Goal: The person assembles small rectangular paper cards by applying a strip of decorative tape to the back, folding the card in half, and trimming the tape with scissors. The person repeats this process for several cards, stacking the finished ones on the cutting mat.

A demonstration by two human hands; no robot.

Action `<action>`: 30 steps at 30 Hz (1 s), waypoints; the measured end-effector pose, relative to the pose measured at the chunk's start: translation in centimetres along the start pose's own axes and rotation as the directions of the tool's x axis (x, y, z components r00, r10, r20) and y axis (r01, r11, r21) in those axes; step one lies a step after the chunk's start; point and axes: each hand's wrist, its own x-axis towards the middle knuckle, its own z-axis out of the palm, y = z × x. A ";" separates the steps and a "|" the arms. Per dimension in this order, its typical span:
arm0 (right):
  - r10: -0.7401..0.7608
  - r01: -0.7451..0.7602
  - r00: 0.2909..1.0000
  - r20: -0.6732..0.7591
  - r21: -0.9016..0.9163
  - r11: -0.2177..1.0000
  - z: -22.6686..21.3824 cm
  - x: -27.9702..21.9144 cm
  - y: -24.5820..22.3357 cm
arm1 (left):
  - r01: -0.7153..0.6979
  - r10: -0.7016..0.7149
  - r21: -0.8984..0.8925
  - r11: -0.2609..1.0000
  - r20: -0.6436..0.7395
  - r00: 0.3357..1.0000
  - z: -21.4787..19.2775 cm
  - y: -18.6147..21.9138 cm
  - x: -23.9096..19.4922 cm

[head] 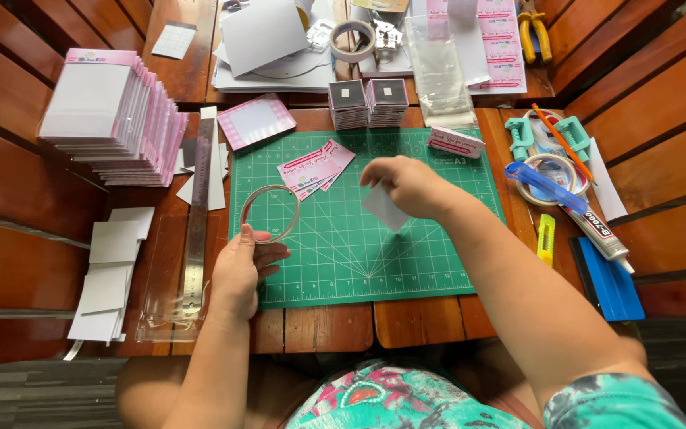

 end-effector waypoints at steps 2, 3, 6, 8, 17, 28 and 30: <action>-0.081 0.090 0.993 0.081 -0.104 0.990 1.2 1.2 -0.5 | 0.038 -0.037 -0.086 0.996 0.010 0.999 0.4 0.4 -0.7; -0.150 0.183 0.975 0.166 -0.199 0.963 1.9 1.8 -0.7 | 0.077 -0.073 -0.168 0.983 0.025 0.997 0.6 0.6 -1.0; -0.177 0.227 0.959 0.220 -0.229 0.947 4.7 3.0 -0.5 | 0.101 -0.098 -0.294 0.950 0.026 0.995 0.7 -0.1 -0.7; -0.196 0.250 0.957 0.214 -0.260 0.933 5.8 3.1 -0.6 | 0.131 -0.121 -0.340 0.931 0.049 0.991 0.2 -1.0 -0.2; -0.256 0.255 0.959 -0.119 -0.022 0.967 8.7 0.9 -1.3 | 0.321 -0.197 -0.571 0.755 0.269 0.943 1.5 -2.7 0.2; 0.220 0.166 0.933 -0.285 0.884 0.438 10.8 -5.0 -7.1 | 0.454 -0.222 -0.322 0.830 0.557 0.800 9.1 0.3 -3.7; 0.173 0.258 0.902 -0.395 0.815 0.518 8.8 -5.4 -6.5 | 0.134 -0.152 0.076 0.988 0.329 0.932 9.6 0.0 -3.1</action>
